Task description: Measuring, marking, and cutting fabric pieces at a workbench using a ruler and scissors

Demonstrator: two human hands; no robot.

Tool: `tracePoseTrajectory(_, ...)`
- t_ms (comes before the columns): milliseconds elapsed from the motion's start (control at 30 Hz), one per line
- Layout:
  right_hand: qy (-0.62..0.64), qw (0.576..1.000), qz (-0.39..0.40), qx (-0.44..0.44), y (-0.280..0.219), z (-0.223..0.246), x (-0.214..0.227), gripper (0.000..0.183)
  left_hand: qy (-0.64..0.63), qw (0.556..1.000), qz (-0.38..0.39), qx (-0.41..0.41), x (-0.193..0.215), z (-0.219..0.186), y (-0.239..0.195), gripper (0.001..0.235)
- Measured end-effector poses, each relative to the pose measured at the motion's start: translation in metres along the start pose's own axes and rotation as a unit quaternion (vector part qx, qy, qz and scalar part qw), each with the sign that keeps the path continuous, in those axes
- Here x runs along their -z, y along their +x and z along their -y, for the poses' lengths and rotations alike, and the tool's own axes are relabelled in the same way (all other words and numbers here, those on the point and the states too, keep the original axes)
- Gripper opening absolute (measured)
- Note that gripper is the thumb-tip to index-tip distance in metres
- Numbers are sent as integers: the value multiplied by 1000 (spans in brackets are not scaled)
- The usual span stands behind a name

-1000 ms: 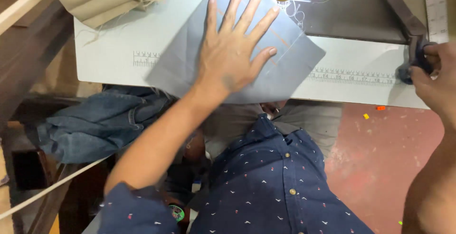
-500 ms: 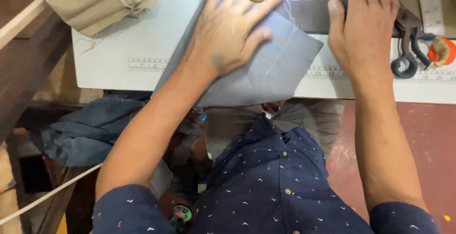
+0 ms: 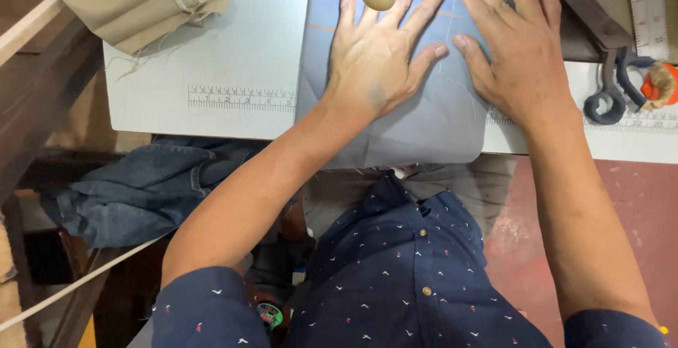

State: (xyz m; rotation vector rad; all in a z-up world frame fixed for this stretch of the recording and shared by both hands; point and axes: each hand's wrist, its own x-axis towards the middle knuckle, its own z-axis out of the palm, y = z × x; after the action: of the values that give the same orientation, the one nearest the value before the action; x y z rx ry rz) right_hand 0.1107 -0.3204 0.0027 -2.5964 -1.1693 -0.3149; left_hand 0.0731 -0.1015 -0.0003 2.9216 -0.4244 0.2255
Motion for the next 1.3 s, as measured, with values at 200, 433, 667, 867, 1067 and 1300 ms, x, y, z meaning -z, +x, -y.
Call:
tracePoseTrajectory(200, -121, 993, -15, -8, 5, -6, -1, 44, -27, 998, -20, 48, -17, -1, 14, 63)
tracePoseTrajectory(433, -44, 999, -22, -12, 11, -21, -5, 43, -9, 998, -39, 51, -22, 1, 26, 62)
tracePoseTrajectory(667, -34, 999, -30, -16, 12, -26, -10, 39, -45, 993, -94, 47, -29, 3, 29, 58)
tracePoseTrajectory(867, -35, 999, -19, -28, 12, -27, -10, 31, -52, 992, -104, 43, -29, 3, 30, 55)
tracePoseTrajectory(1067, -30, 999, -25, -26, 11, -28, -12, 21, -58, 991, -114, 43, -29, 3, 29, 52)
tracePoseTrajectory(1300, -25, 999, -34, -11, 12, -28, -11, 27, -52, 988, -137, 37, -29, 3, 28, 49)
